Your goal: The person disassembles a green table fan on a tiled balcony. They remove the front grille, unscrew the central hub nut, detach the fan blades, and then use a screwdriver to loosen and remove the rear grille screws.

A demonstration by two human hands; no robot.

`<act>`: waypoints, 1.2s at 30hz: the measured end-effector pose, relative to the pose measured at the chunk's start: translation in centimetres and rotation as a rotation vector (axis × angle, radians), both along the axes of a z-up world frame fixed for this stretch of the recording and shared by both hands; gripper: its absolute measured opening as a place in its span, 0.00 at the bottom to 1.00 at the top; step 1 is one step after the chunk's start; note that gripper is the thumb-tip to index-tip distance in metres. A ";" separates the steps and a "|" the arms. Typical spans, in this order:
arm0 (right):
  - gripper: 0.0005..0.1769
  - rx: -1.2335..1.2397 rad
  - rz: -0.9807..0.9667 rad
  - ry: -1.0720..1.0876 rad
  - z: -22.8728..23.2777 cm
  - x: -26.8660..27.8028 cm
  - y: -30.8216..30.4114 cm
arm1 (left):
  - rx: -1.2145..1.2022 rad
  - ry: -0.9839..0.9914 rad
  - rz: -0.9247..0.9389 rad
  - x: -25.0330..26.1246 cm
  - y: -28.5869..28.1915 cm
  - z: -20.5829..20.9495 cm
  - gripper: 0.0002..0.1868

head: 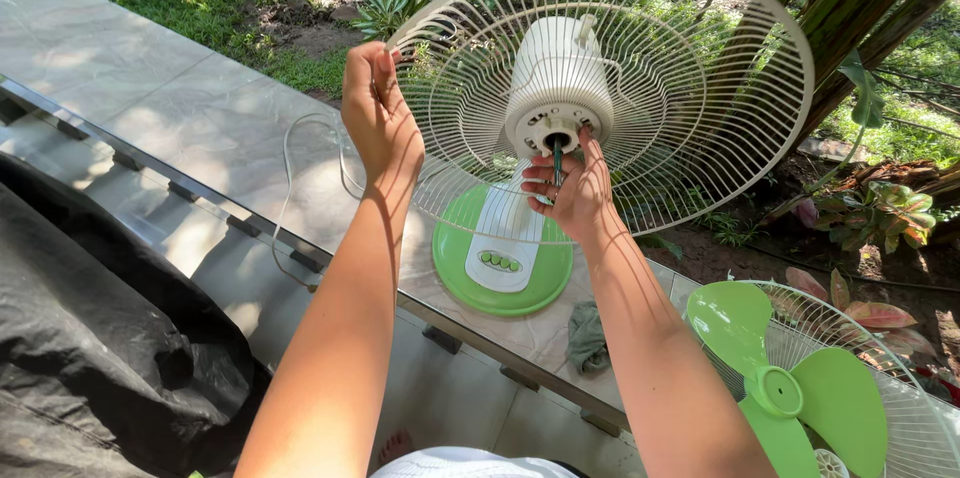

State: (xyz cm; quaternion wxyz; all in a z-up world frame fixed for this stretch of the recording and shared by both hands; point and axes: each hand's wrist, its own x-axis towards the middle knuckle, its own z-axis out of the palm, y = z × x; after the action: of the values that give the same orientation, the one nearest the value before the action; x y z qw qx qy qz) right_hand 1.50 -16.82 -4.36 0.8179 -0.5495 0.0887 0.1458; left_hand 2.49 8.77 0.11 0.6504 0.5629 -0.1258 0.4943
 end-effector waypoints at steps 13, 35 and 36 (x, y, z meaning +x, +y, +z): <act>0.46 0.007 0.052 -0.014 0.1 -0.1 -0.4 | -0.110 -0.097 -0.203 1.7 0.8 -1.3 0.12; 0.46 0.052 0.138 -0.049 -0.3 0.4 -1.1 | -0.117 -0.026 -0.190 2.9 1.7 -1.8 0.09; 0.45 0.056 0.147 -0.059 -0.3 0.4 -1.1 | -0.126 -0.048 -0.214 2.9 1.7 -1.7 0.08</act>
State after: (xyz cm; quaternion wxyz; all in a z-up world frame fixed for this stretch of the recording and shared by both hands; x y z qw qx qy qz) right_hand 1.94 -17.94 -4.70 0.8223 -0.5355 0.0198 0.1917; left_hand 5.39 10.42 -1.63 0.7303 0.4921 -0.1694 0.4425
